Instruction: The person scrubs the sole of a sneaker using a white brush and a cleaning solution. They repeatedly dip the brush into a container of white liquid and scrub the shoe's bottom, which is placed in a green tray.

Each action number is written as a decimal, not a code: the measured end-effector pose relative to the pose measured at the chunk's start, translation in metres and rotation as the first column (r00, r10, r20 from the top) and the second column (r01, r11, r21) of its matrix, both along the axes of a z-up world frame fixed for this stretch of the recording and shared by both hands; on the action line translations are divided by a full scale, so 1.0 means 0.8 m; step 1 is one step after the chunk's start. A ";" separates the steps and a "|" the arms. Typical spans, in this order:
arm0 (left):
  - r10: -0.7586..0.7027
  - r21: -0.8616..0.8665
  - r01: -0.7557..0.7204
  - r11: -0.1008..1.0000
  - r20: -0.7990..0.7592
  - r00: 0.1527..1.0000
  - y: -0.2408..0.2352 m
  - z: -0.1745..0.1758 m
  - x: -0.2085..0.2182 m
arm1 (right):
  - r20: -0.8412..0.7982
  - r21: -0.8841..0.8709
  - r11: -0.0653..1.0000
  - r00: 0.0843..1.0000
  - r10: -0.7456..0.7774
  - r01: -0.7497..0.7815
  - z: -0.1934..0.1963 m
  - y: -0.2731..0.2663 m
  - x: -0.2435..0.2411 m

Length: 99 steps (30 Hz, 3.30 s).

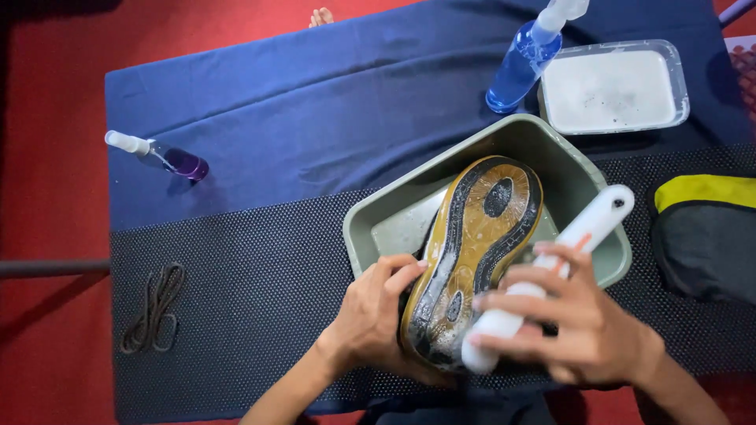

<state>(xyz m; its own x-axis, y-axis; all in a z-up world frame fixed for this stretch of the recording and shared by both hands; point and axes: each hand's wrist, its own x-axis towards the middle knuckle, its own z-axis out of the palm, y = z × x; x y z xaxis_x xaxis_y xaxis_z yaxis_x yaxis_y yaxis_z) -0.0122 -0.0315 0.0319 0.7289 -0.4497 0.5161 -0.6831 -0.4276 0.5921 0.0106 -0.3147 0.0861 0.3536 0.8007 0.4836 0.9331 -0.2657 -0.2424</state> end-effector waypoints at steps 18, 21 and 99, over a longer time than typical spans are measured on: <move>0.228 -0.239 -0.157 0.958 0.307 0.924 -0.016 -0.044 -0.015 | -0.086 0.115 0.993 0.996 -0.019 0.029 -0.030 0.019 0.011; 0.272 -0.251 -0.201 0.947 0.293 0.916 -0.021 -0.033 -0.015 | -0.100 0.159 0.978 0.988 -0.121 0.136 -0.059 0.011 0.032; 0.335 -0.228 -0.265 0.937 0.373 0.865 -0.017 -0.032 -0.015 | 0.007 0.035 0.971 0.971 0.237 -0.237 0.020 0.079 0.028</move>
<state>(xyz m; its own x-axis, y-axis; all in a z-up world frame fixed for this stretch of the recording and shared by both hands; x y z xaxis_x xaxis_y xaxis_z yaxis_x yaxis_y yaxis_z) -0.0239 -0.0447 0.0063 0.5297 -0.1260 0.8388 -0.7300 -0.5713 0.3752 0.0332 -0.2513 0.1021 0.1544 0.8441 0.5135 0.9690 -0.0281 -0.2453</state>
